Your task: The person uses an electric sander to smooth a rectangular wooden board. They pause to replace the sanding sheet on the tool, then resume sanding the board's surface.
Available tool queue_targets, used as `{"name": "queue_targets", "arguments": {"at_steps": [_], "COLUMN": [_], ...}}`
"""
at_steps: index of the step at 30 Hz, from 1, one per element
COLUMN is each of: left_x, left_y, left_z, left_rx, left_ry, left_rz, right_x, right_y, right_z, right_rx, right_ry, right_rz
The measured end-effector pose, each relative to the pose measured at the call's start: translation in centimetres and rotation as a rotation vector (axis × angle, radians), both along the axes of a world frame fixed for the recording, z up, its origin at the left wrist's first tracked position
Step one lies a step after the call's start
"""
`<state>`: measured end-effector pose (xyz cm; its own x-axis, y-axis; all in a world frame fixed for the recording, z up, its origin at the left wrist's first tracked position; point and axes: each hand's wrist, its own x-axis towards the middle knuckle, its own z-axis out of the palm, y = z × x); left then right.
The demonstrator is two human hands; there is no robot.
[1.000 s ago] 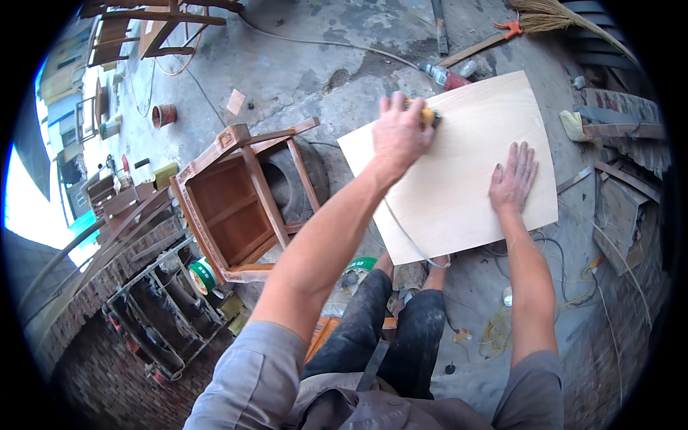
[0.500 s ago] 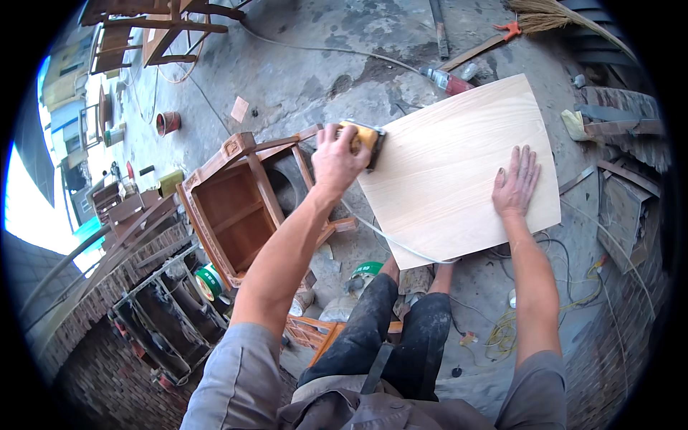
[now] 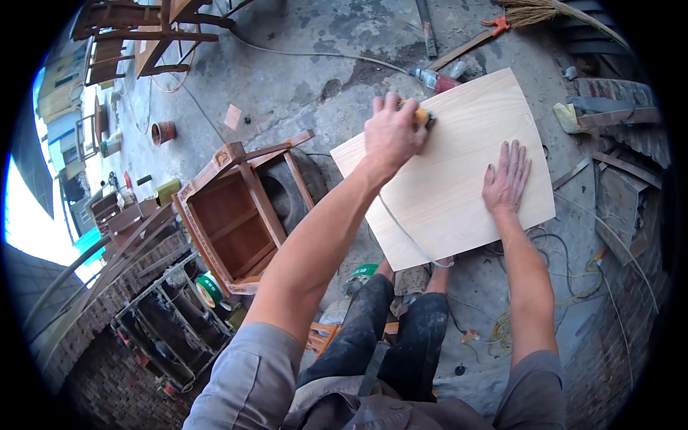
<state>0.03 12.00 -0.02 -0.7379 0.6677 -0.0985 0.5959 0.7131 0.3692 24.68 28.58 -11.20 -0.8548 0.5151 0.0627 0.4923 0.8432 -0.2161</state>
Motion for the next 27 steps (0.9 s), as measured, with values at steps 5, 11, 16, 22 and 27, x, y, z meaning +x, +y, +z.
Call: {"name": "queue_targets", "arguments": {"at_steps": [5,11,16,22,27], "left_x": [0.2,-0.8,1.3,4.3,5.9], "left_y": [4.0,-2.9,-12.3,-16.5,-11.5], "left_z": [-0.2,0.4,1.1,2.2,1.7], "left_rx": [0.029,-0.037,-0.049,-0.053,-0.039], "left_ry": [-0.015,-0.018,0.026,0.032,0.003], "left_rz": [-0.081,-0.110,-0.109,-0.062,-0.097], "right_x": [-0.1,0.2,0.5,0.3,0.2], "right_y": [0.1,0.2,0.2,0.2,0.1], "right_z": [0.0,-0.2,-0.2,-0.2,-0.2], "right_rx": [0.035,0.038,0.039,0.025,0.020], "right_ry": [0.010,0.040,0.018,0.008,-0.007], "right_rz": [0.009,0.021,0.008,0.010,-0.002]}}
